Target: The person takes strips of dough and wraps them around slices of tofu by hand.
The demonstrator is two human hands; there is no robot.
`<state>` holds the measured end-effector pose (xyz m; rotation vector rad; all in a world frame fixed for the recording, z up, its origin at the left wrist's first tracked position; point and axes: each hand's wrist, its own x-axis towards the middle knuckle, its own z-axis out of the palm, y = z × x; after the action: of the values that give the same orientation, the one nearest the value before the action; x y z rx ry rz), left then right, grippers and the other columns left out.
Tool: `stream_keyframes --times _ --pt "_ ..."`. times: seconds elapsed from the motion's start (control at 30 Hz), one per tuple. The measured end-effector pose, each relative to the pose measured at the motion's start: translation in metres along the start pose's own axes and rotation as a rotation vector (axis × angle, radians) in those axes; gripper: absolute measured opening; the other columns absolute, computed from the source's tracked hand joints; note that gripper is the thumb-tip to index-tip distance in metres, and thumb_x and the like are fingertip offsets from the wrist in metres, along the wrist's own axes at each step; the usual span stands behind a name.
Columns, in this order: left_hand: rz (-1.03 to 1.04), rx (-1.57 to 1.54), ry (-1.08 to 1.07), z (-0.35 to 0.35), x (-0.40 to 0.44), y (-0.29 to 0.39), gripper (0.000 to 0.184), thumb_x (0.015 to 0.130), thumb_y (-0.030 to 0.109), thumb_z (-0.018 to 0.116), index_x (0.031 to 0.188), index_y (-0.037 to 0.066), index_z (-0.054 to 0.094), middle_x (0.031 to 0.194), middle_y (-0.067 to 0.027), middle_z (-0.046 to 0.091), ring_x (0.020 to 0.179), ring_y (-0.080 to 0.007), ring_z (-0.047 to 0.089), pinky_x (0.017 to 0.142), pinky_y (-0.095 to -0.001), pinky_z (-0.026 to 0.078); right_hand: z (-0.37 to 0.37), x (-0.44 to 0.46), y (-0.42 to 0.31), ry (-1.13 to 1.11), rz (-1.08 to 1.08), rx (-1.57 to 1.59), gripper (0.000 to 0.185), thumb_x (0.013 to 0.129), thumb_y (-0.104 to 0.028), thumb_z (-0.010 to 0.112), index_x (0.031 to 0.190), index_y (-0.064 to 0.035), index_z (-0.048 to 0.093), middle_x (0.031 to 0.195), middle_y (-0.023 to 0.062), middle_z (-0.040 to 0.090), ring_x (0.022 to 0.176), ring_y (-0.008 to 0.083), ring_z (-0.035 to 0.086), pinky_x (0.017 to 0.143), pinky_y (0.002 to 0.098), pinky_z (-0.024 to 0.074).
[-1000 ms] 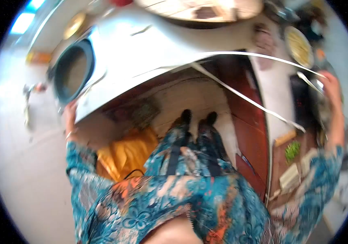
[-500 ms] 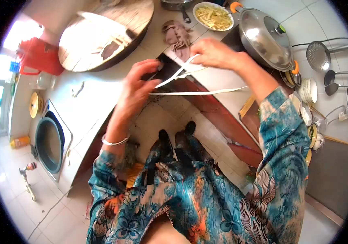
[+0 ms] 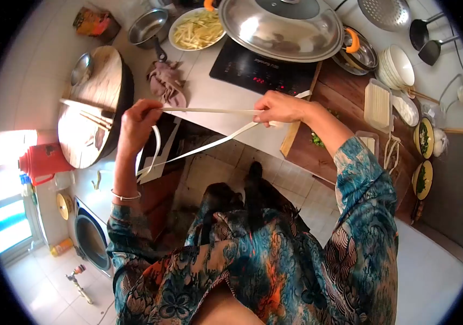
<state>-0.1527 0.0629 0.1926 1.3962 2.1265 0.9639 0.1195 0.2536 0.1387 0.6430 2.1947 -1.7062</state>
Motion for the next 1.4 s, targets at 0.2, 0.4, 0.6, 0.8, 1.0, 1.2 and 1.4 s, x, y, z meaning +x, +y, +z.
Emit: stream_keyframes --times 0.2,0.4,0.6,0.8,1.0,1.2,1.4 --pt "-0.103 0.01 -0.085 0.011 0.032 -0.029 0.019 0.078 0.012 0.059 0.091 -0.001 0.063 0.067 -0.0066 0.058 0.061 -0.0113 0.053 0.057 -0.0249 0.043 -0.009 -0.022 0.058 0.095 0.015 0.313 0.025 0.09 -0.016 0.05 0.097 0.005 0.062 0.072 0.0033 0.059 0.065 0.0087 0.054 0.062 0.0221 0.0461" --pt "-0.127 -0.006 -0.225 0.058 0.064 -0.056 0.017 0.077 0.011 0.058 0.089 -0.001 0.063 0.066 -0.0062 0.059 0.059 -0.0108 0.054 0.056 -0.0256 0.043 -0.022 -0.043 0.075 0.348 0.023 0.544 0.026 0.09 -0.015 0.048 0.109 0.0033 0.05 0.077 0.008 0.061 0.063 0.0107 0.058 0.06 0.023 0.0483" --pt "-0.141 -0.066 -0.386 0.098 0.073 -0.078 0.014 0.077 0.009 0.059 0.087 0.0 0.064 0.065 -0.0051 0.061 0.058 -0.0099 0.056 0.055 -0.024 0.045 -0.017 -0.056 0.082 0.638 0.141 0.606 0.021 0.089 -0.012 0.049 0.099 0.0047 0.055 0.076 0.0071 0.061 0.057 0.0097 0.057 0.053 0.0217 0.047" --pt "-0.123 -0.04 -0.479 0.118 0.077 -0.093 0.016 0.076 0.008 0.057 0.088 0.0 0.063 0.077 -0.0121 0.064 0.072 -0.02 0.063 0.067 -0.029 0.048 -0.008 -0.061 0.08 0.782 0.116 0.822 0.021 0.091 -0.009 0.043 0.103 0.0038 0.054 0.085 0.0106 0.061 0.068 0.0149 0.061 0.068 0.0264 0.0512" --pt "-0.03 -0.036 -0.524 0.126 0.076 -0.086 0.016 0.075 0.008 0.055 0.087 -0.001 0.061 0.083 -0.0132 0.063 0.075 -0.024 0.063 0.069 -0.0311 0.048 -0.027 -0.056 0.076 1.025 0.194 0.773 0.019 0.091 -0.01 0.045 0.103 0.0029 0.052 0.082 0.0112 0.061 0.07 0.0161 0.062 0.068 0.0277 0.0518" --pt "0.033 -0.076 -0.482 0.129 0.07 -0.087 0.013 0.076 0.009 0.057 0.085 0.001 0.061 0.078 -0.0121 0.061 0.069 -0.0245 0.061 0.065 -0.0335 0.048 -0.028 -0.062 0.068 0.994 0.159 0.783 0.027 0.093 -0.018 0.047 0.109 0.0011 0.056 0.085 0.0077 0.062 0.072 0.0132 0.059 0.069 0.0252 0.0488" --pt "0.298 0.364 -0.211 0.131 0.065 -0.042 0.026 0.071 0.001 0.058 0.096 0.005 0.057 0.1 -0.0113 0.054 0.089 -0.0303 0.053 0.073 -0.0384 0.046 0.004 -0.065 0.055 1.021 0.137 0.762 0.028 0.094 -0.016 0.044 0.11 0.0017 0.057 0.081 0.0054 0.06 0.068 0.01 0.056 0.066 0.0221 0.0473"
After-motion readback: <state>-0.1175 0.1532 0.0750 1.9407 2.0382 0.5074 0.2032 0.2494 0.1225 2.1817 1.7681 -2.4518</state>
